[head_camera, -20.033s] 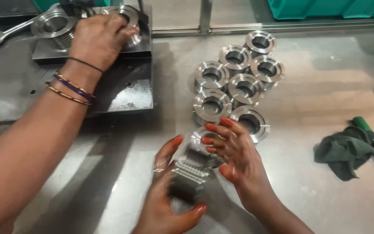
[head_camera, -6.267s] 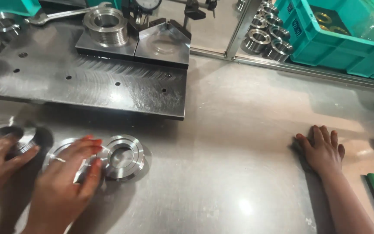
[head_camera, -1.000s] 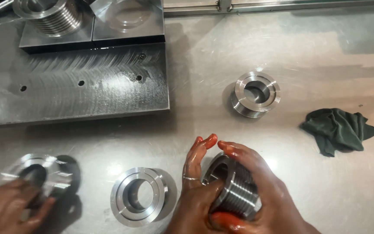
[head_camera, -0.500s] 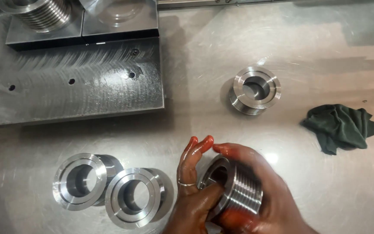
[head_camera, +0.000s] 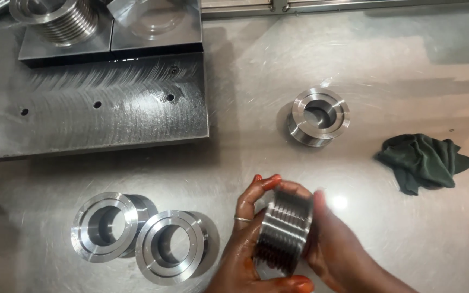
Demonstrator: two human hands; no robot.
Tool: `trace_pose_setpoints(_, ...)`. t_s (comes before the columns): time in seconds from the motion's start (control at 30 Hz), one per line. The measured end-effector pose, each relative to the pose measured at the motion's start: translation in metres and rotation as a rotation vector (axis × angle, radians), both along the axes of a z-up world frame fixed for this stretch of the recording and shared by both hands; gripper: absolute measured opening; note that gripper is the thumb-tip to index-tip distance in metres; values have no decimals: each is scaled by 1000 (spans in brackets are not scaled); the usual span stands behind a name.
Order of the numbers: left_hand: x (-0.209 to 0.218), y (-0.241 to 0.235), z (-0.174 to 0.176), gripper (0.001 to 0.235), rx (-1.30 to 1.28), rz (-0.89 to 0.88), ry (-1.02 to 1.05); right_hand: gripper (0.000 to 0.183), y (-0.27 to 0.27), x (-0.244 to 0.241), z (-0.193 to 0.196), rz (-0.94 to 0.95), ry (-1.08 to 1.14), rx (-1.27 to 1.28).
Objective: The recorder is measuring metal rings using a dial gauge and organizing them on a workbench while assisted by another worker.
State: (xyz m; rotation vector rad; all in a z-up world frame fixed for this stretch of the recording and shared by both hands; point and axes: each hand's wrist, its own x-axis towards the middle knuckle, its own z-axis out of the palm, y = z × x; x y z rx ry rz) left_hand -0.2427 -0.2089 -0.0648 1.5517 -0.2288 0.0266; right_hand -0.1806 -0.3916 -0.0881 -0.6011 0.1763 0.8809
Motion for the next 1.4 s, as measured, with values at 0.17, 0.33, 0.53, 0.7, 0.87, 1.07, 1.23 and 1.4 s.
trace_pose_setpoints(0.17,-2,-1,-29,59,-1059,152,476,63,16,-14,16,-163,-717,-294)
trace_pose_setpoints(0.33,4,-4,-25,66,-1168,278,518,43,16,-14,20,-225,-1639,-597)
trace_pose_setpoints(0.53,8,-2,-3,65,-1385,107,631,54,-3,-10,2,-322,-1792,-843)
trace_pose_setpoints(0.7,-3,-6,-45,60,-1513,-47,525,49,5,-15,2,-310,-2000,-869)
trace_pose_setpoints(0.87,3,1,-41,65,-968,32,668,49,10,3,26,-97,-2056,-1081)
trace_pose_setpoints(1.07,1,3,-8,51,363,-9,449,41,6,16,39,-35,-1850,-1344)
trace_pose_setpoints(1.23,-18,65,1,41,1085,567,-132,41,8,27,53,197,-1764,-1654)
trace_pose_setpoints(1.4,-34,91,-18,76,1469,292,594,48,14,14,56,43,-1768,-1715)
